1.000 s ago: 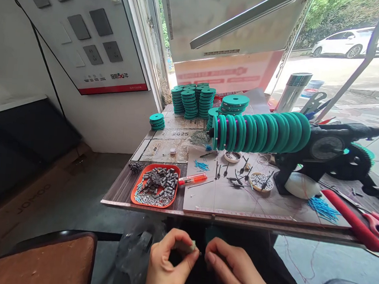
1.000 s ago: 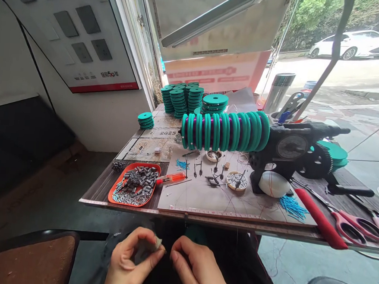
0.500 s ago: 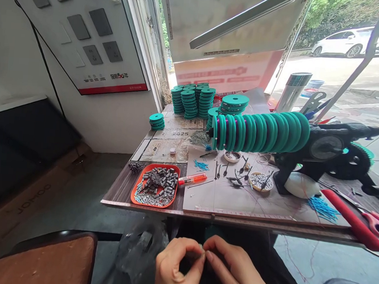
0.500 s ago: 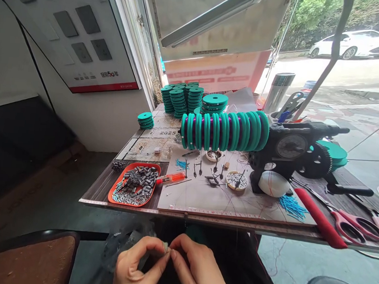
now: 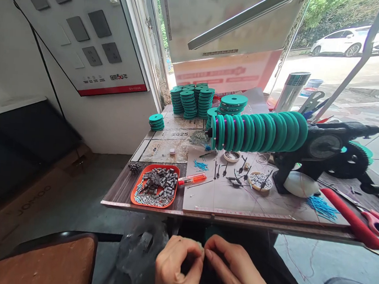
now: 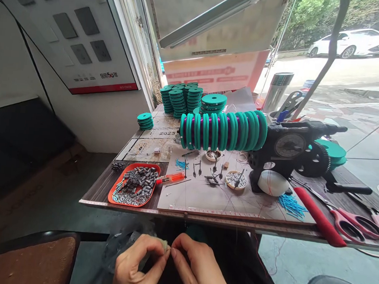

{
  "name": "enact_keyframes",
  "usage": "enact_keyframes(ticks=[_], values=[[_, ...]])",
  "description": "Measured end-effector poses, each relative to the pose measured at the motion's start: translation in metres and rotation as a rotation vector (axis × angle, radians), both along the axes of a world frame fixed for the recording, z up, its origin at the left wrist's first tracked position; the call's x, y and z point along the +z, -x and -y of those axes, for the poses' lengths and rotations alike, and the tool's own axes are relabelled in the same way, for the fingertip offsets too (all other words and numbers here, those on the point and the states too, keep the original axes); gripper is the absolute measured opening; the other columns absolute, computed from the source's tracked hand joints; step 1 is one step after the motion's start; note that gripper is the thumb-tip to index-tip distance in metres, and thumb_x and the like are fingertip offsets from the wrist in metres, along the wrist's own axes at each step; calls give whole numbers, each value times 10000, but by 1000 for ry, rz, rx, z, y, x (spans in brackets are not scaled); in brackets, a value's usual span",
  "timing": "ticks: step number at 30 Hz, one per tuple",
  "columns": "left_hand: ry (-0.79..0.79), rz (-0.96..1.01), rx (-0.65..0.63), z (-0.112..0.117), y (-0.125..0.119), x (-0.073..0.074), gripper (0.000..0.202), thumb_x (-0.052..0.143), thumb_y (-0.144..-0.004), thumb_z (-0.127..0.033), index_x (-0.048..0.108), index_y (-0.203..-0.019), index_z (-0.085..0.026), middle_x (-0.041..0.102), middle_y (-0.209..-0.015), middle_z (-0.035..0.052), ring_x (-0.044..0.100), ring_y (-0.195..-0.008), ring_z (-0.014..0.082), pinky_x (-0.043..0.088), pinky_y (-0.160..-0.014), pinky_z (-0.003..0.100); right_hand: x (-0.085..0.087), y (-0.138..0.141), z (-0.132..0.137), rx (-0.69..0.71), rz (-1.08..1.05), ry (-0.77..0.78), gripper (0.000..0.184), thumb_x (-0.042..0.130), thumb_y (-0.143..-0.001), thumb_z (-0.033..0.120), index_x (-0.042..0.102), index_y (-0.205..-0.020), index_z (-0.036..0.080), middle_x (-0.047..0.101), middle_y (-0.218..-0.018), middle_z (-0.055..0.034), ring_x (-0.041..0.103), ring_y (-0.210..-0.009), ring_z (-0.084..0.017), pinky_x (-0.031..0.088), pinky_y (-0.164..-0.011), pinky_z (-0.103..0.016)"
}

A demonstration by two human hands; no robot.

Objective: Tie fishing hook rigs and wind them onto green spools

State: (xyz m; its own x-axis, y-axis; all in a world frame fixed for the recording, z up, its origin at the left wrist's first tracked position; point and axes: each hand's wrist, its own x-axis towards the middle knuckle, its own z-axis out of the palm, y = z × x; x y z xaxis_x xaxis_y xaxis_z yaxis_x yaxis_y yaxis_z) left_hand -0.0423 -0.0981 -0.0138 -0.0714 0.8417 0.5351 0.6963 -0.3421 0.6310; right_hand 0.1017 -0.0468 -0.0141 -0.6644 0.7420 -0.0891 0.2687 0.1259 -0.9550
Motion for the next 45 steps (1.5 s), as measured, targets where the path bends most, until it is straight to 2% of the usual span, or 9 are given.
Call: enact_keyframes(ticks=[4, 11, 16, 24, 27, 31, 37, 42, 45], values=[[15, 76, 61, -1, 0, 4, 152, 562, -753, -59, 521, -694, -194, 578, -628, -42, 541, -578, 90, 416, -562, 189, -4, 0, 2, -9, -34, 58, 361, 370, -910, 446, 481, -744, 146, 428, -623, 0, 357, -584, -112, 285, -545, -227], [73, 179, 128, 0, 1, 9, 130, 588, -759, -108, 544, -669, -192, 587, -630, -40, 555, -581, 94, 420, -582, 200, -10, 1, 8, -45, -324, 540, 486, 356, -905, 589, 506, -959, 130, 447, -671, 4, 357, -542, -84, 264, -486, -202], [50, 155, 125, -1, -1, 9, 147, 586, -754, -90, 525, -671, -195, 563, -613, -49, 530, -565, 83, 406, -562, 188, -12, 4, 6, -29, -296, 465, 458, 474, -850, 594, 483, -821, 136, 416, -629, 21, 324, -526, -76, 239, -469, -197], [-156, -100, 115, -1, 4, 9, 222, 532, -748, -3, 455, -640, -181, 500, -557, -16, 410, -563, 112, 366, -562, 235, -12, 2, 6, -41, -235, 397, 487, 453, -851, 616, 445, -737, 142, 384, -615, 22, 310, -550, -82, 240, -485, -206], [15, 52, 90, -1, 16, 13, 137, 597, -759, -68, 562, -770, -200, 613, -667, -12, 536, -610, 117, 431, -592, 215, -13, 1, 7, -73, -266, 477, 498, 479, -823, 636, 441, -744, 145, 395, -602, 29, 306, -516, -71, 229, -465, -198], [350, 416, 3, -3, 33, 13, 427, 715, -707, -275, 594, -1115, -240, 635, -1061, 45, 600, -871, 157, 477, -780, 227, -13, 3, 4, -47, -348, 625, 540, 511, -769, 674, 465, -775, 136, 441, -564, 25, 314, -443, -54, 209, -433, -190], [545, 641, -70, -8, 29, 3, 244, 730, -677, -363, 712, -838, -181, 584, -824, 45, 500, -702, 115, 419, -651, 192, -20, 8, 3, -4, -424, 728, 551, 541, -740, 678, 466, -783, 133, 460, -528, 29, 333, -382, -39, 201, -387, -175], [571, 584, -137, -7, 12, 3, 198, 710, -706, -359, 721, -791, -180, 583, -799, 49, 505, -705, 122, 396, -636, 201, -26, 10, 5, 0, -457, 734, 528, 556, -752, 658, 423, -719, 148, 418, -510, 51, 243, -362, -20, 120, -358, -184], [550, 546, -66, -6, 9, 2, 217, 666, -753, -379, 709, -734, -167, 595, -769, 55, 534, -713, 132, 406, -651, 212, -24, 8, 6, -10, -401, 712, 523, 529, -769, 660, 447, -738, 145, 391, -506, 54, 219, -386, -32, 103, -381, -203]])
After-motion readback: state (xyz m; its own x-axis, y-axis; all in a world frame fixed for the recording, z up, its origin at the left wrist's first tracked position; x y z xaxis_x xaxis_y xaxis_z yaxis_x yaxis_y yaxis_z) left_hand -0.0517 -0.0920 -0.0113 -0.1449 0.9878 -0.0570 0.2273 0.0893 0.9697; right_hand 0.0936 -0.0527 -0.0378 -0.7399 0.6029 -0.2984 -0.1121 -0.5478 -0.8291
